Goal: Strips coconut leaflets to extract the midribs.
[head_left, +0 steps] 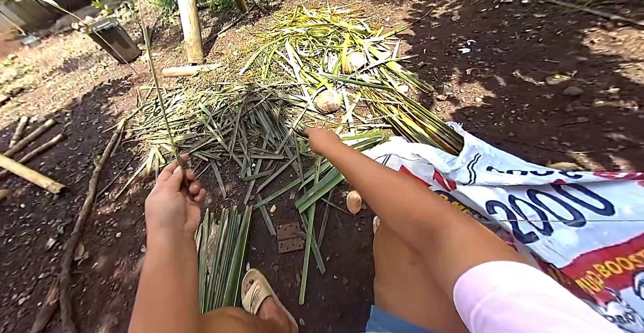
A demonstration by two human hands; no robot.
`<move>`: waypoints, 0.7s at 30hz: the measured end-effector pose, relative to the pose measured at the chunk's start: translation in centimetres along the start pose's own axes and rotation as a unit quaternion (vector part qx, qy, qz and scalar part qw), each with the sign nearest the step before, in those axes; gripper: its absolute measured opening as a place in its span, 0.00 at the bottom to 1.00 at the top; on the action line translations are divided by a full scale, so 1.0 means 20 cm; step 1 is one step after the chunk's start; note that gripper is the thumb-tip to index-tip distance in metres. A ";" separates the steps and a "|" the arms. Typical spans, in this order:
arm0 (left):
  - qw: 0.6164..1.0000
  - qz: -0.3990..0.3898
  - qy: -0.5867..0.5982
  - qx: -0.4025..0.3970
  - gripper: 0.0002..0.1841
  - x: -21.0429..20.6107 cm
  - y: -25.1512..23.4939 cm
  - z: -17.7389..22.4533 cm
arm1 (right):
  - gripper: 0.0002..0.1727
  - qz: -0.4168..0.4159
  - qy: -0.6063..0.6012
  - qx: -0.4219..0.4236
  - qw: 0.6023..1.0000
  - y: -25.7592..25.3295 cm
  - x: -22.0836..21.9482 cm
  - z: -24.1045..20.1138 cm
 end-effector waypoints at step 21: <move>0.900 -0.344 0.069 0.261 0.20 -0.46 0.30 -0.38 | 0.23 -0.073 -0.354 0.389 0.847 0.58 0.09 -0.53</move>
Point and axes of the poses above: each hand's wrist, its own y-axis away from the middle knuckle, its own x-axis out of the back of the hand, z = x × y, the point moved 6 cm from there along -y, towards the middle knuckle, and after that the axes turned 14 degrees about x, right-handed, at the moved point
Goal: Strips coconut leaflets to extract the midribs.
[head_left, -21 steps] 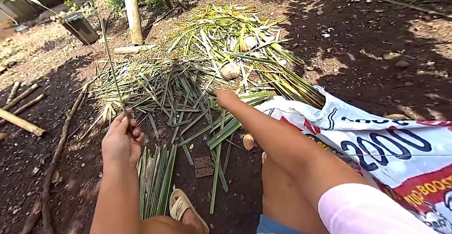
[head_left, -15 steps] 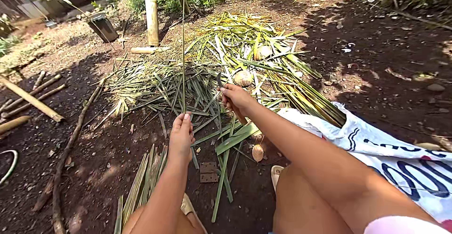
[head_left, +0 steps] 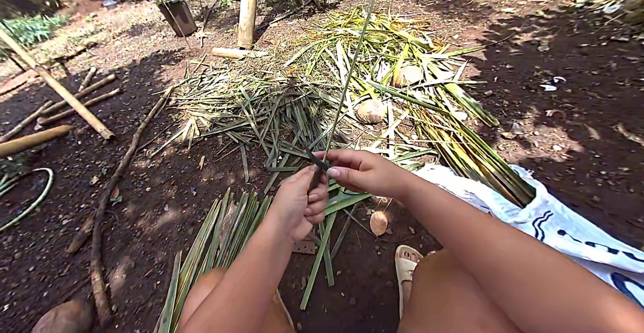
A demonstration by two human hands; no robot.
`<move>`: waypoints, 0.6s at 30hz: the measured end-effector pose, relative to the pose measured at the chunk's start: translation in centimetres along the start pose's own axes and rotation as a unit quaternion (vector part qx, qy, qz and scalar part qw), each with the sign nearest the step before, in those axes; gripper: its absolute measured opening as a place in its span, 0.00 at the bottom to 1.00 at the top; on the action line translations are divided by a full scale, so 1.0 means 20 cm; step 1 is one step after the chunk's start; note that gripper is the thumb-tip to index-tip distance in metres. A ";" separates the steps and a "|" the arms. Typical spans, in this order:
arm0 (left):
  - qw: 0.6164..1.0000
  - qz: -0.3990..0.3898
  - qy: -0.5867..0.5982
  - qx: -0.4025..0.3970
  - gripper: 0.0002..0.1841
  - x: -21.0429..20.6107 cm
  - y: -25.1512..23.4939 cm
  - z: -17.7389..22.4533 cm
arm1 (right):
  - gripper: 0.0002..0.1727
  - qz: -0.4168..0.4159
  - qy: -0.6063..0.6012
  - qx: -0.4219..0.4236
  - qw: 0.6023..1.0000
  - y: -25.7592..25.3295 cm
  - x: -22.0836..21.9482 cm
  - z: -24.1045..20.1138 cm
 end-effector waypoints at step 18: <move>0.975 -0.175 0.123 0.062 0.18 -0.01 0.04 -0.04 | 0.17 0.003 0.074 0.065 0.995 0.00 -0.01 -0.04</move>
Point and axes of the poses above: each hand's wrist, its own y-axis away from the middle knuckle, its own x-axis out of the back of the hand, z = x × y, the point moved 6 cm from there along -y, towards the middle knuckle, and after that the axes turned 14 degrees about x, right-handed, at the moved point
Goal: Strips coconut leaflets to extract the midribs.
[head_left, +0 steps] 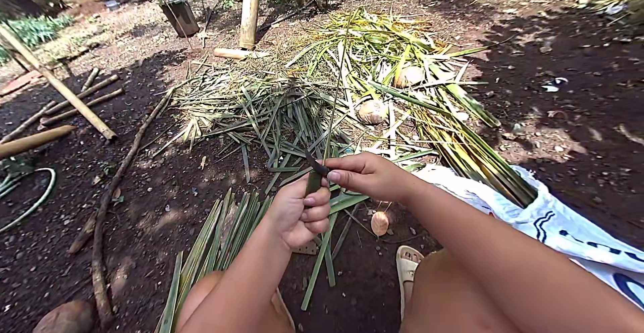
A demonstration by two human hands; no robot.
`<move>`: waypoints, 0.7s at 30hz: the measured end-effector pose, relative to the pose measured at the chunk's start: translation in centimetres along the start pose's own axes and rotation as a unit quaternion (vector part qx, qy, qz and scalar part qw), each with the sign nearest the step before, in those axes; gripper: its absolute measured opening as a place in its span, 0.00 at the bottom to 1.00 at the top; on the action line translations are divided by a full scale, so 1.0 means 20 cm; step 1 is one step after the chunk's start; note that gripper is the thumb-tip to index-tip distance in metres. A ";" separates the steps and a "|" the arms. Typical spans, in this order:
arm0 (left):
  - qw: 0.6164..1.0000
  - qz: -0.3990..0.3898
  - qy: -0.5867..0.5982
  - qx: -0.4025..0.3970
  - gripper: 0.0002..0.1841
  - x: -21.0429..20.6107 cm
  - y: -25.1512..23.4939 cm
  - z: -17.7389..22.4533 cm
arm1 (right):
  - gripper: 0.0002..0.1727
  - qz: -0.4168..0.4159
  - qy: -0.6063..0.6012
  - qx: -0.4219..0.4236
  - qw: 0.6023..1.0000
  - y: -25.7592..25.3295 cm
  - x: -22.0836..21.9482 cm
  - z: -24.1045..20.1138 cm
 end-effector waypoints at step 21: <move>0.974 0.070 -0.173 0.127 0.09 0.43 0.11 0.00 | 0.19 0.285 -0.197 -0.122 0.930 0.18 0.60 0.16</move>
Point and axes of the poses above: each hand's wrist, its own y-axis away from the middle knuckle, its own x-axis out of the back of the hand, z = x × y, the point moved 6 cm from there along -y, towards the middle knuckle, and after that the axes turned 14 degrees about x, right-handed, at the moved point
